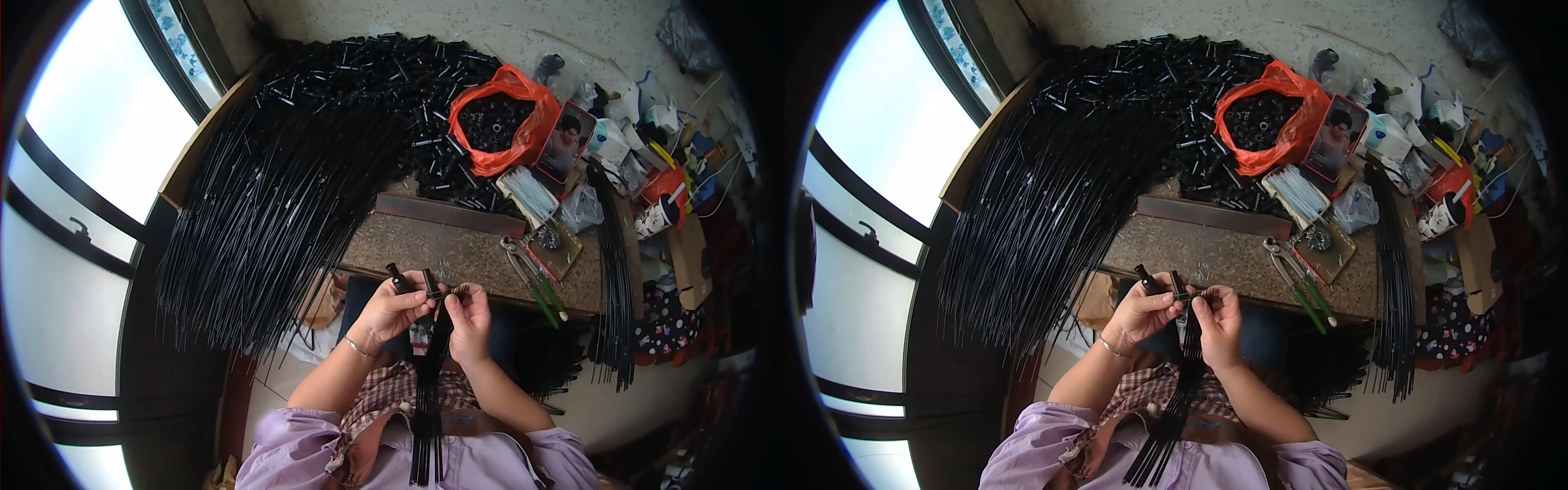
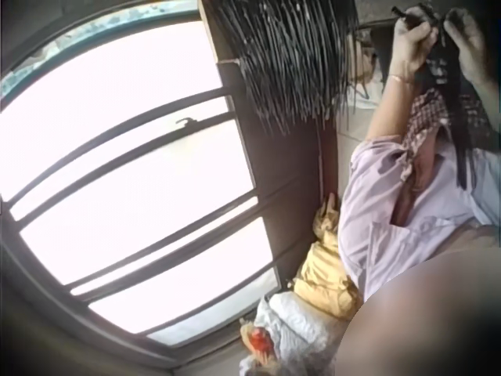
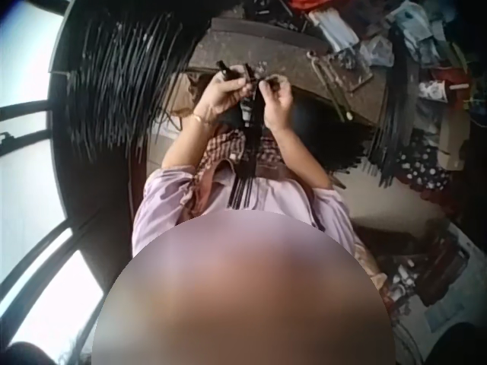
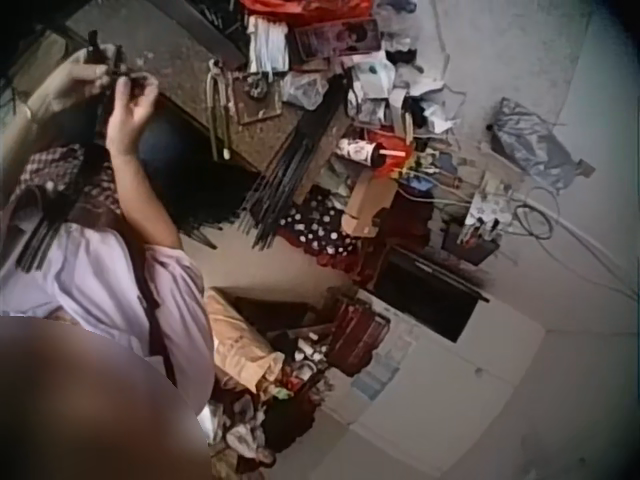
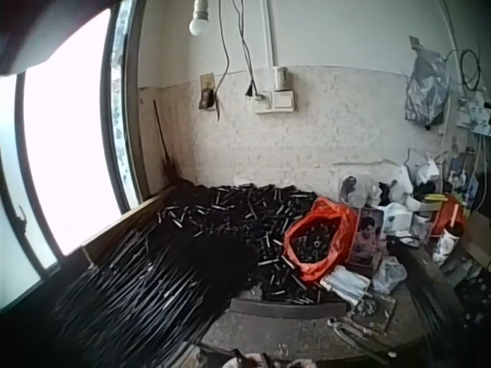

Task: Assembling bundles of black fibers into metal sleeves and securing them with pliers.

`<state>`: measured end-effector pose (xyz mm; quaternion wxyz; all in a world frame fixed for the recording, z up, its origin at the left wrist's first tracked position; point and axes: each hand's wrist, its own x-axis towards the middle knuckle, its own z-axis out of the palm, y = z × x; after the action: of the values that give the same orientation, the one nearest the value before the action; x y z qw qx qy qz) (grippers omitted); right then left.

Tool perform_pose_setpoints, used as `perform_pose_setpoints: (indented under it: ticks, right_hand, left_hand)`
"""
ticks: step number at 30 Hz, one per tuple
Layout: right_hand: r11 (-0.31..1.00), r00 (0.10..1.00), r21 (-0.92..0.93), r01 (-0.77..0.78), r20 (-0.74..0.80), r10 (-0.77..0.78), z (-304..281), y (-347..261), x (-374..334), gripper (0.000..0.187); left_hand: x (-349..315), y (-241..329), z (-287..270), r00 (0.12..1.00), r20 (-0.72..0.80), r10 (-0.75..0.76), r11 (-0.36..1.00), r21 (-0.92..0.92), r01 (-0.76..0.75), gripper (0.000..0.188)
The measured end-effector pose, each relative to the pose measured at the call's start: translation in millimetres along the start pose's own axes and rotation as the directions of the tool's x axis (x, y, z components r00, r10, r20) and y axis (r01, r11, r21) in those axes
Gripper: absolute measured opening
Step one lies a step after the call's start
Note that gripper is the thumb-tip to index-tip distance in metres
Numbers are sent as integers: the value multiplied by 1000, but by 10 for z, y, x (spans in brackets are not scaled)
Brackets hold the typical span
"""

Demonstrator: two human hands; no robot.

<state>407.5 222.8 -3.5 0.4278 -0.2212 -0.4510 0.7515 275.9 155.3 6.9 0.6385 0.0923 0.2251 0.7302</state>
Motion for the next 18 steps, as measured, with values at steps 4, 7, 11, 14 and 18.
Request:
perform_pose_setpoints:
  ticks: [4, 7, 11, 14, 18]
  right_hand:
    - [1000, 999, 3, -23, 49, 23, 52, -10, -25, 18]
    - [999, 998, -2, -34, 57, 34, 18, 32, -3, 18]
    - [999, 1000, -33, -15, 27, 16, 42, 6, 40, 19]
    - [997, 996, -2, -77, 50, 77, 29, 19, 42, 19]
    - [999, 996, -17, -50, 78, 52, 33, 50, 65, 18]
  left_hand:
    - [37, 44, -13, 1000, 24, -15, 999, 39, 14, 18]
    - [54, 30, -119, 996, 86, 8, 994, 107, -17, 17]
    - [46, 80, -122, 998, 54, -17, 995, 104, 12, 15]
    - [72, 69, -147, 1000, 18, -3, 994, 105, 1, 16]
    - [95, 75, -89, 999, 9, 32, 996, 86, -33, 24]
